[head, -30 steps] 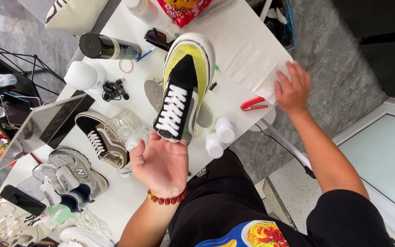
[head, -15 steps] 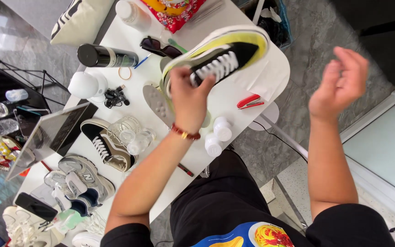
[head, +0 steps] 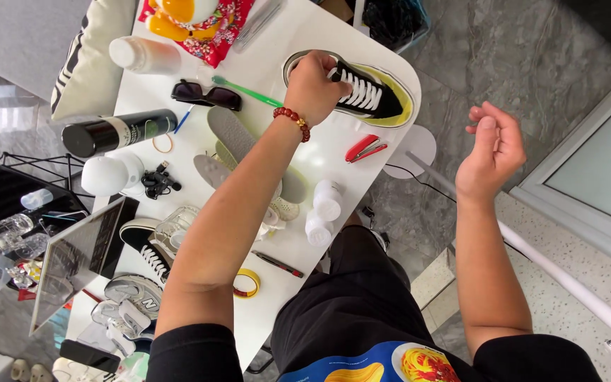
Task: Repairing a sneaker by applying adhesive and masking tape to the sole.
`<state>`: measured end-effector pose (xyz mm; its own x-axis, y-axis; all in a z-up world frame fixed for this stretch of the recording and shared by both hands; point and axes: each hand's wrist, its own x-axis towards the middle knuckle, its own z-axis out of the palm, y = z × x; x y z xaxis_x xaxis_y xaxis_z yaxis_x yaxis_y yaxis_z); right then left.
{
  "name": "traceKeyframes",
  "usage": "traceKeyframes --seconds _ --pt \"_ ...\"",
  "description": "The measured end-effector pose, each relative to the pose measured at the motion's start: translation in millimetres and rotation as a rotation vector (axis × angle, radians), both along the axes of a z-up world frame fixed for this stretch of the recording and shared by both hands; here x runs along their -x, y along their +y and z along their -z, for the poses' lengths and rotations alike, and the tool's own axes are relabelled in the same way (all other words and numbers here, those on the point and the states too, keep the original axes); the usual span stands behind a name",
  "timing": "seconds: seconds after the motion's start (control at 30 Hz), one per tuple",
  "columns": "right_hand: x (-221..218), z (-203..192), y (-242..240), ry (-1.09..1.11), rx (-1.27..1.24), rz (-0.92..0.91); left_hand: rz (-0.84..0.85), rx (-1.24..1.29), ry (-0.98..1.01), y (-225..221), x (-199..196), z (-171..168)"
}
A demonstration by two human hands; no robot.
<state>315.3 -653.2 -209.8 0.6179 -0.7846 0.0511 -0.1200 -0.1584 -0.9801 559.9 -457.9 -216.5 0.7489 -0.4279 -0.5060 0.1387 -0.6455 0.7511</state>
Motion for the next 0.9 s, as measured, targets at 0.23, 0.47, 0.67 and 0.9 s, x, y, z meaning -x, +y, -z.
traceKeyframes --seconds 0.23,0.47,0.67,0.9 --pt "14.2 7.1 0.8 0.027 -0.022 0.024 0.045 -0.066 -0.061 7.1 1.0 17.9" --pt "17.3 5.2 2.4 0.051 -0.01 0.012 0.032 -0.089 -0.015 8.8 3.6 28.8" --pt "23.7 5.4 1.2 0.055 -0.022 0.018 0.013 -0.008 -0.095 20.2 2.1 49.5" --pt "16.7 0.5 13.6 0.067 -0.045 -0.003 0.21 -0.282 -0.207 28.0 -27.4 -25.0"
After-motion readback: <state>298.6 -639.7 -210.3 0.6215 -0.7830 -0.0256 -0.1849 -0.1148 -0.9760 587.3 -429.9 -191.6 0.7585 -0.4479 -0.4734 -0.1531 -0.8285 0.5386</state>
